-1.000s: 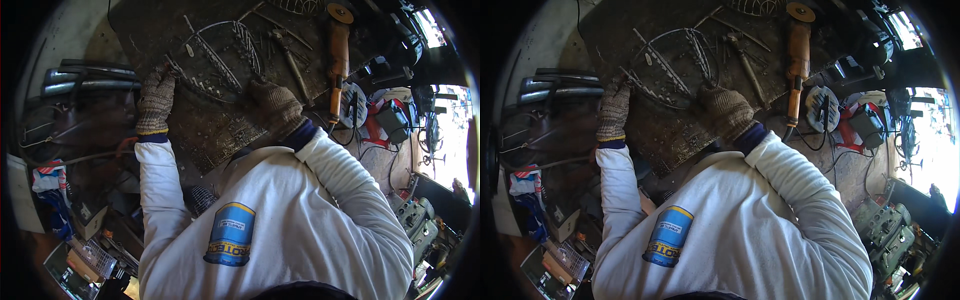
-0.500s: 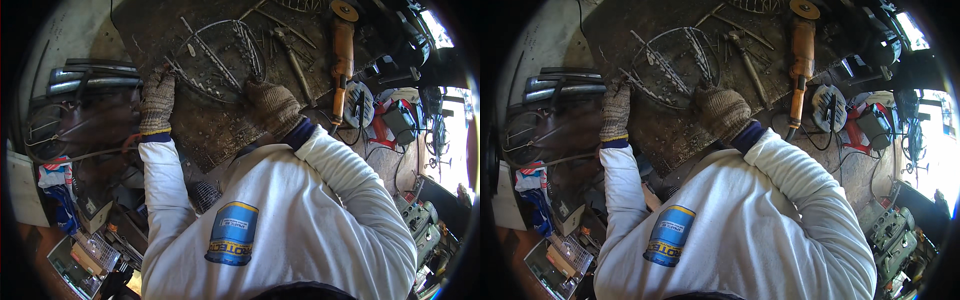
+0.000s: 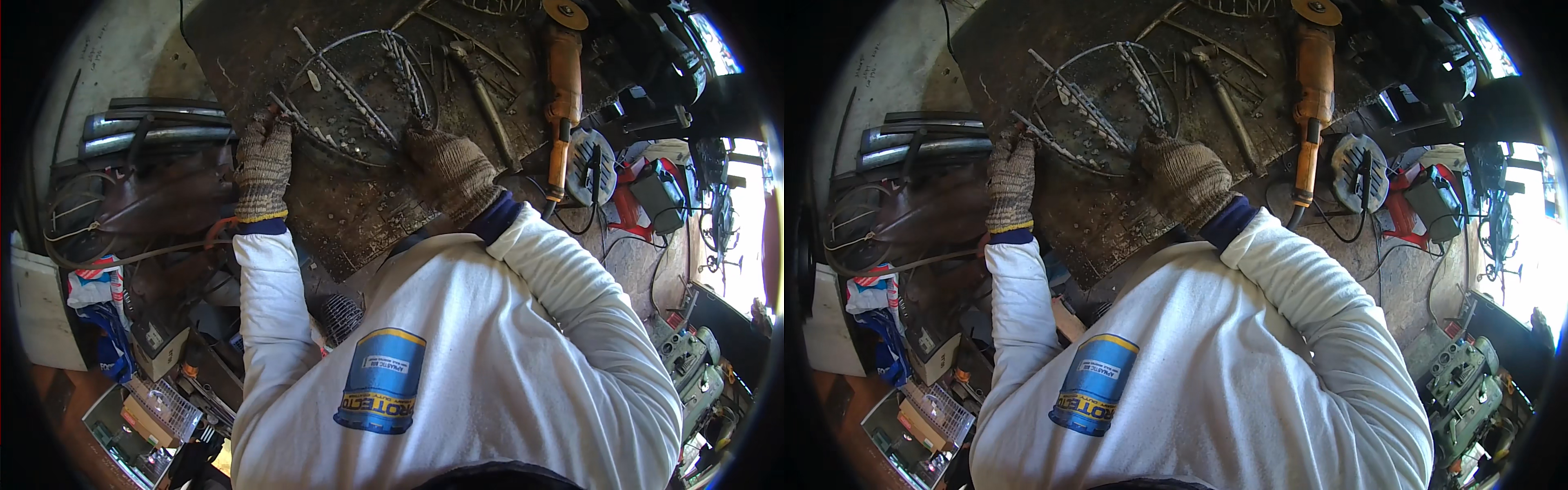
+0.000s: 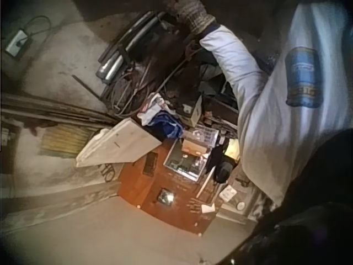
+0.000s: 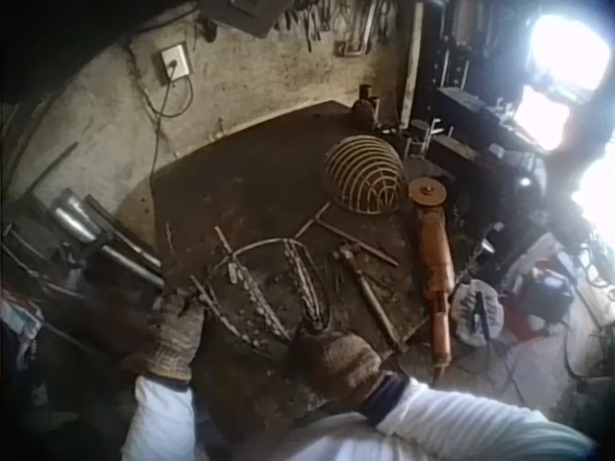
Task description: The person hits a metal wire structure with a hammer while holding it on a workbench, turning the object over several times.
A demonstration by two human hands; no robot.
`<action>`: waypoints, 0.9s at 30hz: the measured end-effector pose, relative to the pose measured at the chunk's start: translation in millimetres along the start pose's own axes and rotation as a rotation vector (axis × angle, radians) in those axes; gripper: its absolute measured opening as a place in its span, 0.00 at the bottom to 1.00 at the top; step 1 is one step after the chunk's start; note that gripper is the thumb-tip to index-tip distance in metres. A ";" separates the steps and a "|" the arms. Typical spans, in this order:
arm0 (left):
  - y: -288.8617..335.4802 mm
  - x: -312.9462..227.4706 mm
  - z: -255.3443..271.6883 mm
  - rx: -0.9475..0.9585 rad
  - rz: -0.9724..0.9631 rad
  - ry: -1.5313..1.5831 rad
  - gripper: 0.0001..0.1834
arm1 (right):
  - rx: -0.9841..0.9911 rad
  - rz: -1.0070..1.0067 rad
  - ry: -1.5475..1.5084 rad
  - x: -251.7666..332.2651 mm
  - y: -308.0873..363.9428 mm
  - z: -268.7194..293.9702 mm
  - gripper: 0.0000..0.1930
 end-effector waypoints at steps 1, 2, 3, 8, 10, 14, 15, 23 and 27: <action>-1.3 -1.0 -0.3 0.024 0.038 -0.029 0.21 | -0.002 -0.004 -0.001 -1.1 1.0 0.8 0.16; -1.2 0.2 1.3 0.041 0.079 -0.061 0.22 | 0.033 -0.013 0.014 -0.2 0.3 -0.2 0.16; 0.2 7.4 -1.3 0.039 0.078 -0.063 0.22 | 0.067 -0.024 0.029 1.1 -0.4 0.5 0.17; 62.6 -48.3 41.3 -0.413 -0.223 -0.072 0.22 | -0.200 -0.102 -0.095 -10.5 8.0 83.8 0.18; 114.7 -101.8 4.4 -0.222 -0.665 -0.088 0.21 | -0.370 -0.118 -0.073 -31.6 15.9 111.7 0.20; 177.2 -149.8 -92.9 -0.029 -0.953 -0.622 0.23 | -0.103 -0.379 0.444 -76.9 7.6 97.3 0.23; 176.9 -147.0 -110.6 0.012 -0.907 -0.780 0.24 | -0.066 -0.396 0.439 -84.1 4.8 91.4 0.24; 160.0 -144.9 -103.6 -0.044 -0.847 -0.650 0.27 | -0.015 -0.452 0.359 -103.6 -12.0 80.1 0.20; 161.8 -158.2 -96.4 -0.571 -0.714 -1.329 0.25 | -0.178 -0.323 0.156 -89.2 -9.9 100.5 0.21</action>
Point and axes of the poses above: each hand's wrist, its own y-axis away from the middle knuckle, its own z-axis out of the back of the hand, x = y × z, the point moved 10 cm from there along -y, towards the middle knuckle, and after that the axes turned 4 degrees about -z, right-handed, at the moved point
